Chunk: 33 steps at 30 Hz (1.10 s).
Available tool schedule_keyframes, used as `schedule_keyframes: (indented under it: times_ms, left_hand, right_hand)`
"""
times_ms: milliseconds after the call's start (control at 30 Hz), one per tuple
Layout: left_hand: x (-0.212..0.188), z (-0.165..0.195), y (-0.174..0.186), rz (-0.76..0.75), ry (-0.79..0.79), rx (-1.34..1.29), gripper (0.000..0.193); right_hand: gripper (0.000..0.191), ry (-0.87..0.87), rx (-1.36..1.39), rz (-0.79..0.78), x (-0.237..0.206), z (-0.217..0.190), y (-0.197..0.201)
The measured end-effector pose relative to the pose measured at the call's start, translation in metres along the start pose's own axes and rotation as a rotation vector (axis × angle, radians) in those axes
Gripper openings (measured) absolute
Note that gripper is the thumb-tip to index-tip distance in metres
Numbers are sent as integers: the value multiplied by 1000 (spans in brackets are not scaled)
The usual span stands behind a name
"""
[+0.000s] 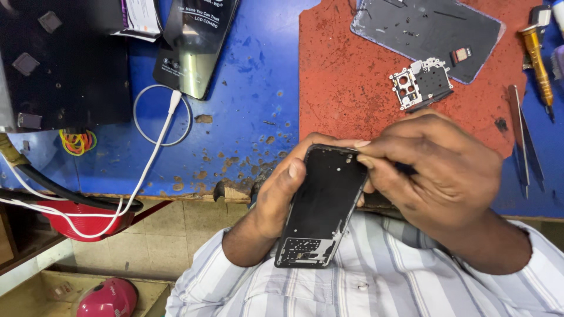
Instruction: The person disassembles a smartphone by removing screws and internal components. They use a screwdriver to loosen screws, tweezers to lift connectors, and a small brush to clean the interior. The camera module and other parts are removed and placed on the workbench.
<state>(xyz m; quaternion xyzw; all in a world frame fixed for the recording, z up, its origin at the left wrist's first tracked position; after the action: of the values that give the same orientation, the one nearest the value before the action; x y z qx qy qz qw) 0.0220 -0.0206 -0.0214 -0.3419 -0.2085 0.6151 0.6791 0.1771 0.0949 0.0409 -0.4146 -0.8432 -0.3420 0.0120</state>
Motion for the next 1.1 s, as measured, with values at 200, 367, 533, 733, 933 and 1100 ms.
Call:
schedule_keyframes:
  times_ms: [200, 367, 533, 733, 933, 1100]
  left_hand:
    - [-2, 2, -1, 12, -18, -20, 78]
    - [-2, 3, -2, 19, -13, 34, 82]
    - [-2, 3, -3, 28, 1, 24, 82]
    - [-1, 3, -2, 2, -26, 71, 80]
    - [-2, 3, -1, 11, -20, 74, 80]
    - [-2, 3, -1, 24, 12, 3, 82]
  right_hand:
    - [18, 86, -88, 28, -6, 2, 7]
    - [21, 138, -174, -26, -6, -2, 7]
    - [22, 153, -177, -24, -1, -6, 8]
    - [21, 163, -136, -41, 2, -5, 9]
    - [19, 182, -99, -29, 1, -2, 5]
    - [20, 169, -69, -4, -2, -1, 2]
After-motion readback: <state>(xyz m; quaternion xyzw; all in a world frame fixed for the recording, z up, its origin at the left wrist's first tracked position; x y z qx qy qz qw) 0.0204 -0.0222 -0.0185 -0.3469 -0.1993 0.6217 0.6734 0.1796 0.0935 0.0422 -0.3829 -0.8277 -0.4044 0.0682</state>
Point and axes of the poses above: each hand's wrist, its own x-axis towards the middle knuckle, its own y-axis out of the back of the hand, z = x × y, the point moved 2 cm from there along x, towards the middle knuckle, and after that the axes turned 1 degree about -z, right-handed, at the moved point
